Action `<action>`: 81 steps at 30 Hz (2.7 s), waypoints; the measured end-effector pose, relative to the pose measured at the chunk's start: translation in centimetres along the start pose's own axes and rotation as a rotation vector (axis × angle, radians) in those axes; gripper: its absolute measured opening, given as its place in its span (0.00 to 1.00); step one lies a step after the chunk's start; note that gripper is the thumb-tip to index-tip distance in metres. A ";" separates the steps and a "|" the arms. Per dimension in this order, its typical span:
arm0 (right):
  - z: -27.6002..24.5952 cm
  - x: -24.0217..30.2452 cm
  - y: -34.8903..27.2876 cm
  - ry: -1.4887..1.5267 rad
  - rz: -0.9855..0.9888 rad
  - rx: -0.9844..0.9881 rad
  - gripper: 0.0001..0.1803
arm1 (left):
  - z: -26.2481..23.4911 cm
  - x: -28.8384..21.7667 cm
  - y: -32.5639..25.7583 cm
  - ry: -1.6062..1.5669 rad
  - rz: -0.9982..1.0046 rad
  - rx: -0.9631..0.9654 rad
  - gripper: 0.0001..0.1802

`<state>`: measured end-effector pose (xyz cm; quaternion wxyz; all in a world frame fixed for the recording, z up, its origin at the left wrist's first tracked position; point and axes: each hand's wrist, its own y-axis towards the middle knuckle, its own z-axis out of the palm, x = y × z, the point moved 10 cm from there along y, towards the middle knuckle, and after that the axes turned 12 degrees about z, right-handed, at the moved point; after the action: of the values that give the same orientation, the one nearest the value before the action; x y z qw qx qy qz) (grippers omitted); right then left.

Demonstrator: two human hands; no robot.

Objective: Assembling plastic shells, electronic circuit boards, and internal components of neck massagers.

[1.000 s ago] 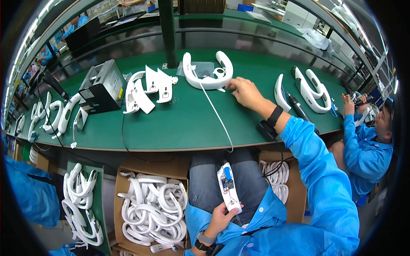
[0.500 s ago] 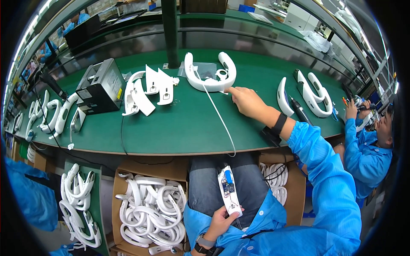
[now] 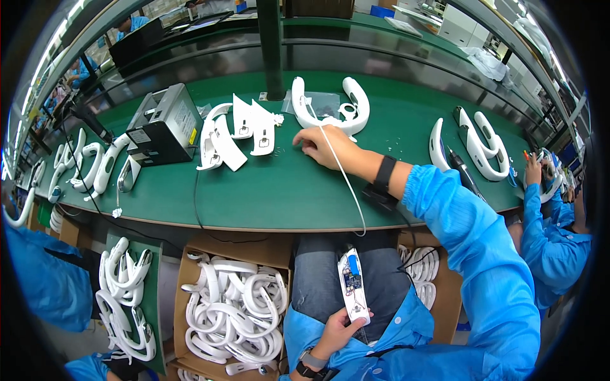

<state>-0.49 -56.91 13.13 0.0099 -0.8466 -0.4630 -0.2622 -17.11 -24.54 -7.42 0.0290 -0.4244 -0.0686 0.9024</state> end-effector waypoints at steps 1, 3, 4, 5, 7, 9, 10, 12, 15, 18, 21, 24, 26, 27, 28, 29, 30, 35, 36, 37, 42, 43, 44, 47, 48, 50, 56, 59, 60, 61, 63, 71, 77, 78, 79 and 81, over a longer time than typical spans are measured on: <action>0.5 -0.4 0.8 0.068 0.074 0.038 0.13 | 0.0 0.0 0.1 0.005 0.010 0.006 0.17; 0.5 -0.4 1.4 0.155 0.087 0.030 0.12 | -0.1 -0.2 0.1 0.011 0.019 0.014 0.17; -0.1 -0.5 1.1 0.187 0.075 -0.004 0.12 | -0.1 0.0 0.1 0.005 0.013 0.007 0.17; -0.8 -0.3 0.9 0.220 0.059 -0.036 0.11 | -0.2 -0.1 0.2 -0.002 0.011 -0.004 0.17; -2.1 -0.3 0.1 0.222 0.057 -0.025 0.10 | -0.4 -0.1 0.2 0.008 0.004 -0.003 0.17; -3.0 0.0 -0.9 0.075 0.046 -0.021 0.08 | -0.6 -0.2 -0.1 0.016 -0.002 -0.012 0.18; -2.2 -1.2 -1.1 0.084 0.136 0.053 0.08 | -0.6 -0.1 -0.1 0.014 -0.011 -0.009 0.18; -1.7 -1.4 -1.4 0.018 0.145 0.063 0.09 | -0.3 0.0 0.0 0.017 -0.020 0.018 0.18; 0.0 -1.5 -0.6 -0.029 0.165 0.071 0.10 | -0.2 0.5 -0.1 0.034 -0.039 0.023 0.18; 1.0 -1.5 1.3 -0.035 0.207 0.068 0.09 | -0.3 0.6 -0.1 0.019 -0.033 0.016 0.18; 1.6 -1.4 2.5 -0.069 0.177 0.063 0.08 | -0.5 0.3 0.1 0.018 -0.010 0.009 0.18; 0.8 -0.7 2.6 -0.030 0.126 0.059 0.08 | -0.4 0.2 0.2 0.015 -0.011 0.012 0.18; -1.5 -0.7 1.8 -0.004 0.143 0.000 0.07 | -0.4 -0.3 0.3 -0.039 0.023 -0.009 0.17; -2.5 -1.0 1.3 0.000 0.145 -0.042 0.07 | -0.6 -0.2 0.1 -0.046 0.027 -0.017 0.17; -3.1 -1.8 0.4 -0.043 0.209 -0.072 0.06 | -0.9 -0.1 -0.2 -0.030 0.026 -0.026 0.17; -4.2 -2.7 -0.7 -0.096 0.273 -0.111 0.06 | -1.0 0.0 0.0 -0.015 0.028 -0.023 0.17; -5.0 -3.7 -2.0 -0.109 0.271 -0.115 0.06 | -0.9 -0.1 0.2 -0.020 0.035 -0.012 0.17; -6.2 -6.1 -5.1 -0.204 0.270 -0.068 0.03 | -0.4 -0.2 0.2 -0.012 0.019 0.006 0.17; -6.4 -6.3 -5.2 -0.203 0.279 -0.070 0.03 | -0.3 -0.1 0.2 -0.010 0.010 0.011 0.17; -6.4 -6.0 -5.1 -0.247 0.249 -0.060 0.03 | -0.3 -0.2 0.3 -0.009 0.017 0.008 0.17; -10.2 -7.0 -4.8 -0.228 0.258 -0.115 0.04 | -0.5 -0.2 0.2 -0.013 0.036 -0.015 0.17; -10.6 -7.5 -5.2 -0.234 0.264 -0.120 0.04 | -0.4 -0.2 0.2 -0.013 0.034 -0.005 0.17; -10.7 -8.1 -5.4 -0.216 0.268 -0.093 0.04 | -0.5 -0.2 0.2 -0.014 0.036 -0.006 0.17; -9.9 -9.5 -6.7 -0.269 0.242 -0.019 0.05 | -0.3 -0.2 0.3 -0.011 0.026 0.015 0.17; -9.7 -10.2 -7.0 -0.287 0.276 -0.005 0.05 | -0.4 -0.1 0.3 -0.017 0.024 0.012 0.18; -9.8 -11.5 -7.2 -0.304 0.313 0.005 0.05 | -0.5 0.1 0.2 -0.020 0.020 0.013 0.18; -10.9 -15.9 -8.3 -0.096 0.415 0.064 0.06 | -0.6 -0.3 0.1 -0.019 0.040 -0.019 0.18; -10.3 -15.6 -7.9 -0.239 0.412 0.091 0.06 | -0.2 -0.3 0.4 -0.009 0.042 0.015 0.18; -10.0 -14.8 -7.7 -0.304 0.339 0.078 0.05 | -0.3 -0.2 0.4 -0.007 0.040 0.015 0.18; -9.7 -15.0 -7.7 -0.298 0.339 0.078 0.05 | -0.3 -0.2 0.3 -0.006 0.039 0.015 0.18; -9.4 -13.7 -7.2 -0.391 0.170 0.040 0.04 | -0.4 -0.2 0.2 -0.003 0.040 0.006 0.18; -2.8 -3.4 -4.9 0.180 0.217 0.109 0.06 | 0.0 -0.3 0.3 0.007 0.017 0.028 0.18; 1.1 -2.2 1.5 0.136 0.246 0.026 0.08 | -0.4 -0.5 0.3 0.000 0.020 -0.016 0.17; 1.4 -2.1 2.0 0.100 0.250 0.023 0.09 | -0.4 -0.6 0.2 0.002 0.016 -0.009 0.17; 1.7 -1.9 2.4 0.064 0.255 0.020 0.09 | -0.4 -0.9 0.2 0.000 0.019 -0.014 0.17; 2.0 -1.8 2.6 0.037 0.246 0.029 0.09 | -0.4 -1.0 0.2 -0.004 0.010 -0.016 0.17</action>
<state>1.61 -59.28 11.13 0.0628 -0.8918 -0.3591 -0.2681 -16.18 -24.82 -6.89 0.0208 -0.4231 -0.0739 0.9029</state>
